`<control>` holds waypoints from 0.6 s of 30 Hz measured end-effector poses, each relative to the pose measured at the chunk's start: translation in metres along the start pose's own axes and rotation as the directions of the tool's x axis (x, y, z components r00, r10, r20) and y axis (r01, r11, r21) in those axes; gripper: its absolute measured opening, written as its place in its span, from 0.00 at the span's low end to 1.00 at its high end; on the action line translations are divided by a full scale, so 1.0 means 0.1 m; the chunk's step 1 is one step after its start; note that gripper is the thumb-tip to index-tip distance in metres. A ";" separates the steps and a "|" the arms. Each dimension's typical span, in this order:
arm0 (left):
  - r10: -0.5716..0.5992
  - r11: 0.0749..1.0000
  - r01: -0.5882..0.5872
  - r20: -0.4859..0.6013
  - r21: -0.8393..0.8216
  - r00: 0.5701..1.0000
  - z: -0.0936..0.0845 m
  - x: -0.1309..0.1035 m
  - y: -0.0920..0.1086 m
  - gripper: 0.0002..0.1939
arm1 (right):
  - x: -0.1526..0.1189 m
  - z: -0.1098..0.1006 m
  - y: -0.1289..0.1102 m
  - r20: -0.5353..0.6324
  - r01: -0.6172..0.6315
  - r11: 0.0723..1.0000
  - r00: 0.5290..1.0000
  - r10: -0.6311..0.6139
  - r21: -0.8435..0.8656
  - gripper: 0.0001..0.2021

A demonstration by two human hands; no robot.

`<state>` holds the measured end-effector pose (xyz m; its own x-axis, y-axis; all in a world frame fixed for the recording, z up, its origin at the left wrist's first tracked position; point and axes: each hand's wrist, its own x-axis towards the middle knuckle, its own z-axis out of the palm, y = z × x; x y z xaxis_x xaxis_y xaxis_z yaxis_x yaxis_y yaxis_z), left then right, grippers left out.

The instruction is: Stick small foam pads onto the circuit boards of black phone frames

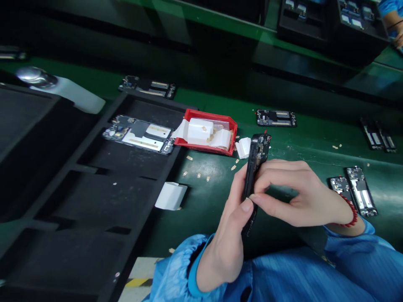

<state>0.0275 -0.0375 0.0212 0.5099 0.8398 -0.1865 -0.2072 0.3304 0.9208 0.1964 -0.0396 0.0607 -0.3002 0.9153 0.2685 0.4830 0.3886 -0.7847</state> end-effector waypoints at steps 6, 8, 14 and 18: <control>-0.020 0.993 0.004 -0.130 -0.121 0.991 0.04 0.01 -0.07 0.25 | -0.10 0.21 -0.13 -0.360 -0.022 0.999 0.933 0.029 0.024 0.05; -0.012 0.996 -0.002 -0.153 -0.089 0.988 0.01 -0.01 -0.12 0.26 | -0.12 0.33 -0.18 -0.418 0.023 0.993 0.908 0.027 0.114 0.06; 0.070 0.995 -0.081 -0.167 -0.062 0.983 -0.01 -0.10 -0.16 0.28 | -0.06 0.52 -0.16 -0.460 0.039 0.977 0.885 0.064 0.210 0.05; 0.081 0.987 -0.106 -0.193 -0.121 0.978 0.00 -0.14 -0.19 0.26 | -0.04 0.53 -0.16 -0.448 0.031 0.974 0.891 0.075 0.224 0.05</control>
<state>0.0239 -0.0555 0.0065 0.3206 0.9312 -0.1737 -0.3591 0.2892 0.8874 0.1467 -0.0552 0.0421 0.1375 0.8919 0.4308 0.2771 0.3830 -0.8812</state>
